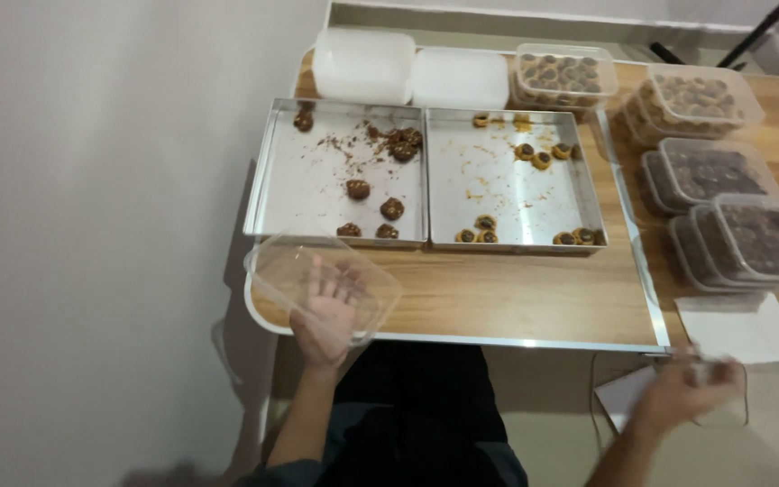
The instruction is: The person wipes out an empty plastic container with a tissue and then places small pastries from a metal tray into the container.
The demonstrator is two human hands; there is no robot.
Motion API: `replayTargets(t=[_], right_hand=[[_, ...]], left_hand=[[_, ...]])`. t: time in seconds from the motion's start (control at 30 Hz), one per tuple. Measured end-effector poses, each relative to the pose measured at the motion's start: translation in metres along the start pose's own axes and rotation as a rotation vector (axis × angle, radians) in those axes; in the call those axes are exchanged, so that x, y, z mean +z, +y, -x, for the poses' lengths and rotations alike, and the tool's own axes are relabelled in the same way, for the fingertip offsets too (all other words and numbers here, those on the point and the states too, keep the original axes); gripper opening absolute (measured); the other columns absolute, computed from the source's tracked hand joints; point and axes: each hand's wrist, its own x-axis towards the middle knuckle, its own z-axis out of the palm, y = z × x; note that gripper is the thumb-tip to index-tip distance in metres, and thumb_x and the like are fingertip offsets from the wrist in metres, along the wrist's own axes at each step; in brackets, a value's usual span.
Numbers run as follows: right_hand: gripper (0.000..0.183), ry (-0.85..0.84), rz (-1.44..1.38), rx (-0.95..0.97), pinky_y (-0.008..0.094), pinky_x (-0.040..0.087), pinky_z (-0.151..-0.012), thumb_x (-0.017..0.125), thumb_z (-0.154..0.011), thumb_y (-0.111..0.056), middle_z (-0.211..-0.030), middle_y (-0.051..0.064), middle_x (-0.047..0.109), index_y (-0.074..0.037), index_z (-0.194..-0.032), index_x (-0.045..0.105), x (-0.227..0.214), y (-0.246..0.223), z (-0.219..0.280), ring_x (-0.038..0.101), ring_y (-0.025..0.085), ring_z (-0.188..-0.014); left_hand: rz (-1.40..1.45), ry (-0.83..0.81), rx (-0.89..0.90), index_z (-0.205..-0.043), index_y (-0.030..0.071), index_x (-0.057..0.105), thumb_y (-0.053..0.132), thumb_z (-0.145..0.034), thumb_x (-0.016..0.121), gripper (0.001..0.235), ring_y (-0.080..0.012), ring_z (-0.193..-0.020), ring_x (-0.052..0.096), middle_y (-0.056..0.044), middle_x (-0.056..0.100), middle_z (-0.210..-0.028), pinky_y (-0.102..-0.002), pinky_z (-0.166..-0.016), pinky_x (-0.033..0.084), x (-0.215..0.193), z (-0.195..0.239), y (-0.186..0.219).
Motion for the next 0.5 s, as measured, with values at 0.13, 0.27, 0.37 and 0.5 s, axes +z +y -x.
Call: replayTargets(t=[0.13,0.27,0.37,0.5], right_hand=[[0.073,0.168,0.076,0.365,0.051,0.044,-0.115,0.083,-0.126,-0.031,-0.148,0.034,0.028,0.003,-0.149,0.021,-0.038,0.138,-0.056,0.048,0.045,-0.138],[0.151,0.164,0.007,0.724,0.03,0.068,-0.109,0.099,-0.107,-0.077,-0.167,0.017,0.033,0.005,-0.153,-0.018,-0.032,0.233,-0.094,0.082,0.009,-0.136],[0.048,-0.09,-0.06,0.805,0.022,0.056,-0.082,0.068,-0.096,-0.071,-0.126,-0.015,0.078,-0.037,-0.128,0.062,-0.016,0.2,-0.108,0.077,-0.007,-0.117],[0.013,-0.337,-0.011,0.735,0.041,0.039,-0.045,0.055,-0.097,-0.032,-0.08,0.006,0.052,-0.023,-0.103,0.046,-0.027,0.218,-0.133,0.053,0.021,-0.063]], left_hand=[[0.056,0.058,-0.03,-0.163,0.006,0.014,0.063,-0.075,0.08,0.124,-0.041,-0.142,0.036,-0.031,0.033,-0.153,-0.054,-0.12,0.027,0.007,0.005,-0.004],[0.053,0.04,0.007,-0.163,0.009,0.017,0.063,-0.076,0.081,0.121,-0.0394,-0.135,0.045,-0.029,0.041,-0.148,-0.053,-0.113,0.037,-0.004,0.006,-0.01],[0.071,0.026,-0.022,-0.163,0.008,0.015,0.058,-0.078,0.082,0.12,-0.0425,-0.133,0.046,-0.031,0.042,-0.147,-0.052,-0.111,0.038,-0.002,0.006,-0.009],[0.012,0.042,-0.053,-0.163,0.008,0.018,0.062,-0.08,0.075,0.113,-0.0437,-0.135,0.046,-0.031,0.042,-0.149,-0.053,-0.114,0.036,0.004,0.007,-0.007]])
